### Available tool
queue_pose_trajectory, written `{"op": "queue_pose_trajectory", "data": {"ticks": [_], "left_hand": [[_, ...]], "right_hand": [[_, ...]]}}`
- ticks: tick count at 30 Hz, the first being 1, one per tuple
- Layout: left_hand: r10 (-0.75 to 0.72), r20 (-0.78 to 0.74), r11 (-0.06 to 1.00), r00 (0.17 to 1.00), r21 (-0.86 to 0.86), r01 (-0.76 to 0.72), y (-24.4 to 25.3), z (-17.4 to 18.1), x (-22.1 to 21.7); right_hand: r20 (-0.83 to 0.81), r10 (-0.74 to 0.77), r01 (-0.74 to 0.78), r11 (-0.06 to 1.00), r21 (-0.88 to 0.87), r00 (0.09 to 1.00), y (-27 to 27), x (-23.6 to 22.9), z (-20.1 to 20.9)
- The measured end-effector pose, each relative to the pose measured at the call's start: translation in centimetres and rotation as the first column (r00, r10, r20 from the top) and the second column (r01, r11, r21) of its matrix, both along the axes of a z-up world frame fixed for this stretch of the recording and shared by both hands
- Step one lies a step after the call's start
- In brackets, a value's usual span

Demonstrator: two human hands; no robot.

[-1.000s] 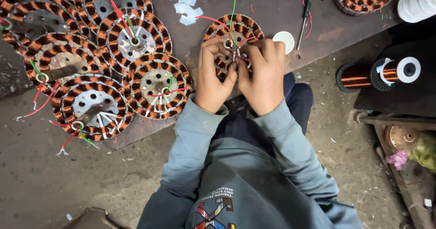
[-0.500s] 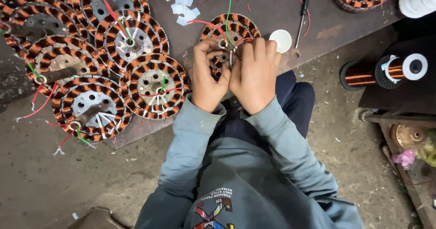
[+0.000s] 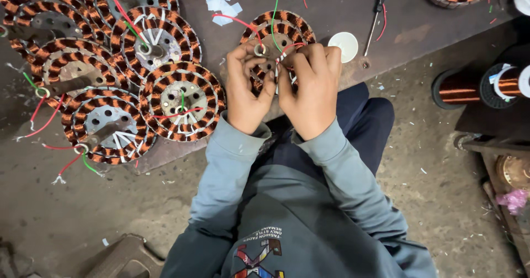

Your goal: The person winds copper wire onto circular stator components, ties off the ends with colored wires, and trims excess wire using shears. Multiple stators are arranged on the work surface, and the person handles each one individually.

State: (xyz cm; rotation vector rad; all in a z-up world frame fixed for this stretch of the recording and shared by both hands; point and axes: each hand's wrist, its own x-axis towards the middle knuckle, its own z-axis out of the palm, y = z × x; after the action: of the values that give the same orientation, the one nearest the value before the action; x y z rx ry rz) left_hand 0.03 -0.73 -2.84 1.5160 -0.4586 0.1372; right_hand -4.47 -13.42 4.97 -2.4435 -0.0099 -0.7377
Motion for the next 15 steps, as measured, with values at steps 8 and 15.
{"op": "queue_pose_trajectory", "data": {"ticks": [8,15], "left_hand": [[-0.034,-0.042,0.999,0.999,-0.041,0.032,-0.1,0.3,-0.2],[-0.061,-0.093,0.992,0.994,-0.113,0.05,0.0,0.7,-0.5]], "right_hand": [[0.045,0.006,-0.008,0.999,0.032,0.999,0.1,1.0,-0.5],[0.038,0.018,-0.02,0.998,0.067,0.999,0.0,1.3,-1.0]]}}
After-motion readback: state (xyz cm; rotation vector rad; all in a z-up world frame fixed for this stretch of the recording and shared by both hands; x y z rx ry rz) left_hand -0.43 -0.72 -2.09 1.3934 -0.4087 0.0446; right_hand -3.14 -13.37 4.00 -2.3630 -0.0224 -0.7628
